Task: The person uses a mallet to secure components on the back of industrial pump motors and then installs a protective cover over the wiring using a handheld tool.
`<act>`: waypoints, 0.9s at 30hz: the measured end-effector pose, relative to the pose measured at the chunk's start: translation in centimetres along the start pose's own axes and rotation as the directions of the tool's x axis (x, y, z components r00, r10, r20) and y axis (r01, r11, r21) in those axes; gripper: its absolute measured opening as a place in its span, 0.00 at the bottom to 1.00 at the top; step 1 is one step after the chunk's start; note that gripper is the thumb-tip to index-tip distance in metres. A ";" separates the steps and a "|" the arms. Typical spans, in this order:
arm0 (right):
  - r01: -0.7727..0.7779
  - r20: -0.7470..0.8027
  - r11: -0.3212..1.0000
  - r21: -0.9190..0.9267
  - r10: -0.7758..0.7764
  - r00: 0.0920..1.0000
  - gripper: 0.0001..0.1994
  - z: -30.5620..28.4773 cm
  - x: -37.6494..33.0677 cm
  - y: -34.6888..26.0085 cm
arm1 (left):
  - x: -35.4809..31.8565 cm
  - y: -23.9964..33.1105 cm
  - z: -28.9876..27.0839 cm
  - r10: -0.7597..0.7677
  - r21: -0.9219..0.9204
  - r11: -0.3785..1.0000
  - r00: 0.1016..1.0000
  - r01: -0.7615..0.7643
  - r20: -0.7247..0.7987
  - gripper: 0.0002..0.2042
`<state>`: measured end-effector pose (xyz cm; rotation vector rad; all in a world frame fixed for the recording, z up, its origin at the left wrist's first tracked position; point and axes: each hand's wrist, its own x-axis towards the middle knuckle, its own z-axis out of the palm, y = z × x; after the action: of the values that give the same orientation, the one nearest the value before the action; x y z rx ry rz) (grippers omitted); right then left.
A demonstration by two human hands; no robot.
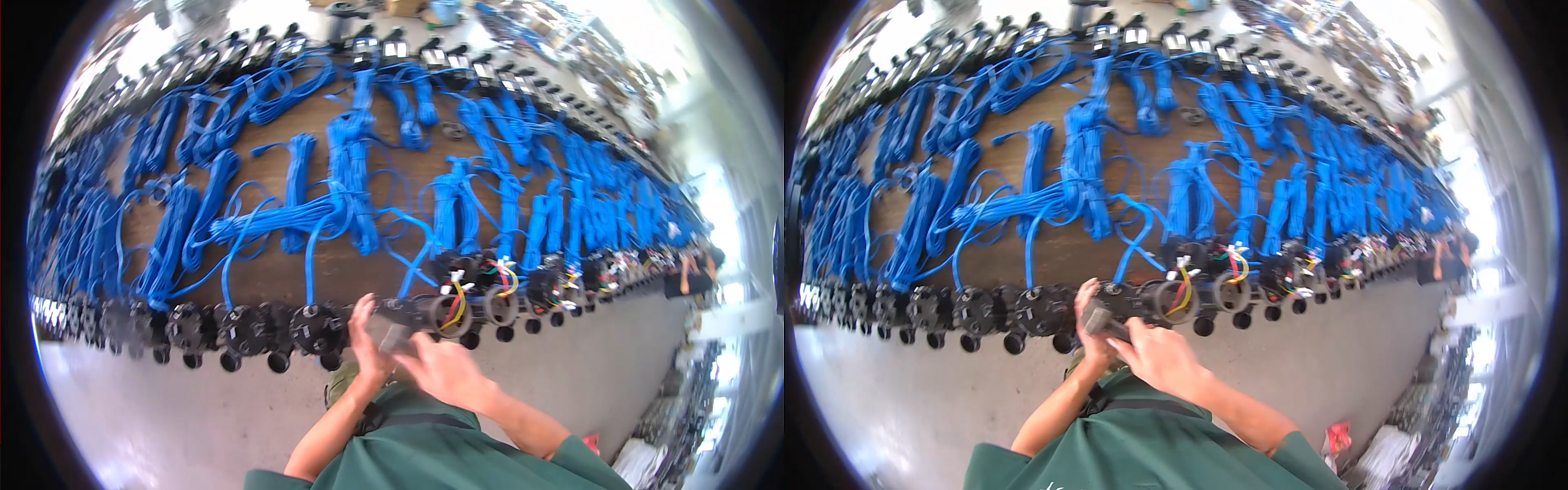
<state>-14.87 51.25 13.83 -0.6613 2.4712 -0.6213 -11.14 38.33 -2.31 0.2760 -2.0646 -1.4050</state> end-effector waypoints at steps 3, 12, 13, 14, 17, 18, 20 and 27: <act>-0.009 -0.012 0.987 0.159 0.011 1.000 0.18 0.7 -0.3 1.4 | -0.4 -1.2 1.6 -0.060 -0.155 0.986 0.998 0.055 -0.029 0.36; -0.031 -0.612 0.898 0.439 0.324 0.721 0.13 -8.7 -11.9 19.0 | -3.8 5.9 2.5 0.167 0.356 0.928 0.977 -0.109 -0.135 0.40; -0.059 -0.716 0.911 0.409 0.360 0.598 0.12 -9.3 -12.9 22.0 | -4.1 7.4 3.0 0.276 0.395 0.889 0.959 -0.232 -0.059 0.34; -0.178 -0.727 0.896 0.408 0.437 0.529 0.11 -10.7 -14.1 24.7 | -4.3 9.1 3.7 0.377 0.425 0.835 0.926 -0.349 0.020 0.28; -0.315 -0.811 0.906 0.281 0.400 0.427 0.14 -11.4 -14.2 34.9 | -0.4 12.3 8.0 0.251 0.283 0.921 0.963 -0.269 0.097 0.14; -0.342 -0.822 0.909 0.241 0.378 0.426 0.15 -11.1 -15.0 37.9 | 1.7 12.7 9.8 0.193 0.286 0.932 0.973 -0.222 0.126 0.13; -0.395 -0.785 0.903 0.170 0.366 0.500 0.15 -11.1 -15.2 39.8 | 5.5 12.1 12.8 -0.011 0.377 0.925 0.989 -0.047 0.149 0.17; -0.287 -0.801 0.946 0.151 0.287 0.525 0.19 -9.5 -13.0 42.5 | 14.7 5.0 16.3 -0.836 0.605 0.547 0.342 0.578 0.429 0.28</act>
<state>-24.31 94.36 2.79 0.1464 3.3265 -0.9450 -31.61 45.63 3.68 1.1279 -3.0664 -1.8062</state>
